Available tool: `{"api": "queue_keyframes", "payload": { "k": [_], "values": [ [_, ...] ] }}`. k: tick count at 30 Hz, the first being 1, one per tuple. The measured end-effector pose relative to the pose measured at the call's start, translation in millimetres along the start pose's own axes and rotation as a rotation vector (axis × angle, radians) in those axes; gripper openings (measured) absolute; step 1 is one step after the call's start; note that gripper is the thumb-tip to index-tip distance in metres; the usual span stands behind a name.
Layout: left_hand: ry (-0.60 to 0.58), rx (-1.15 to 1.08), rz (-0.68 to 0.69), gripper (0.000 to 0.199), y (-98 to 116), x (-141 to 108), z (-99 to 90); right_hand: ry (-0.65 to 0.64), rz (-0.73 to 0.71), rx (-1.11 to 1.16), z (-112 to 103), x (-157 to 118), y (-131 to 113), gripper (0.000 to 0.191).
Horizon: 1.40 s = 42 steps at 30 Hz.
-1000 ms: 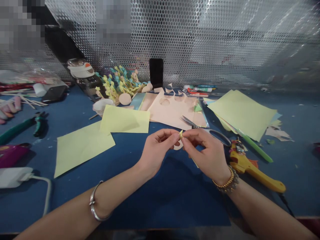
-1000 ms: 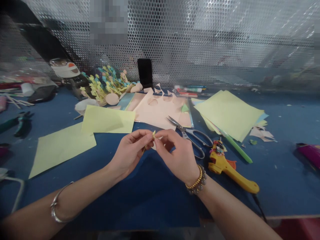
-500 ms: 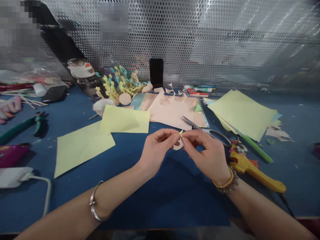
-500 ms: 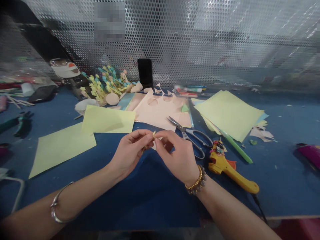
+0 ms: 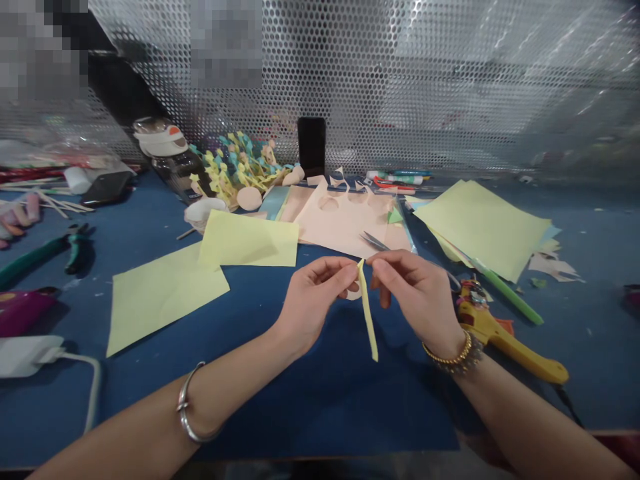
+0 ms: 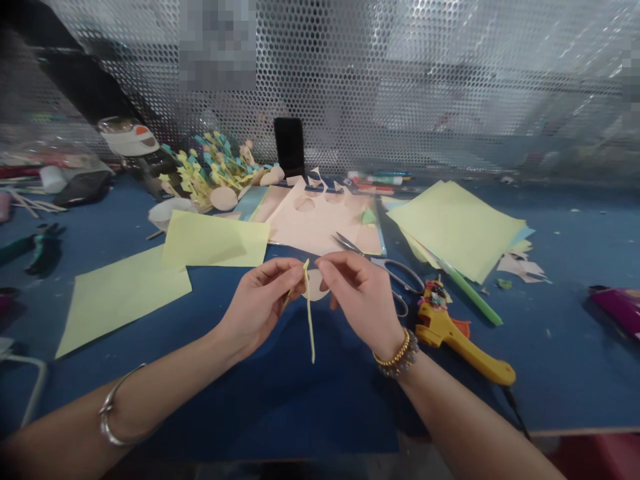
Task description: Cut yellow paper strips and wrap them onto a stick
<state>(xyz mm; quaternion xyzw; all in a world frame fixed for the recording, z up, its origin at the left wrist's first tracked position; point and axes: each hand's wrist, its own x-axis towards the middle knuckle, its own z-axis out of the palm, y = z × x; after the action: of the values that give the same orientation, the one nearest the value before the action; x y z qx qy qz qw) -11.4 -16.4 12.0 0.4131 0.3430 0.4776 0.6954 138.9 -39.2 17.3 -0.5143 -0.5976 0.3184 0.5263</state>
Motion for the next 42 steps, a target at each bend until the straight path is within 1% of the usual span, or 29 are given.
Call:
{"api": "queue_keyframes", "payload": {
  "k": [4,9,14,27,35,42],
  "values": [
    [-0.023,-0.019,-0.004,0.012,-0.6,-1.0,0.9,-0.036,0.036,0.02,-0.1,1.5,1.5,0.013],
    [-0.038,-0.024,-0.008,0.012,-1.5,-1.4,-0.2,-0.033,0.056,0.054,0.3,0.6,3.5,0.013],
    [-0.051,-0.017,-0.007,0.012,-1.4,-1.2,-1.1,-0.057,0.075,0.085,-0.2,0.6,3.6,0.014],
    [-0.058,0.01,-0.022,0.011,-0.3,-1.7,-1.5,-0.063,0.071,0.09,-1.0,0.5,3.3,0.012],
    [-0.053,-0.006,-0.009,0.012,-0.5,-1.0,-0.7,-0.062,0.065,0.11,0.3,0.7,4.8,0.012],
    [-0.06,-0.006,-0.023,0.012,-0.7,-1.7,-1.1,-0.066,0.062,0.094,0.0,-0.3,1.8,0.011]
  ]
}}
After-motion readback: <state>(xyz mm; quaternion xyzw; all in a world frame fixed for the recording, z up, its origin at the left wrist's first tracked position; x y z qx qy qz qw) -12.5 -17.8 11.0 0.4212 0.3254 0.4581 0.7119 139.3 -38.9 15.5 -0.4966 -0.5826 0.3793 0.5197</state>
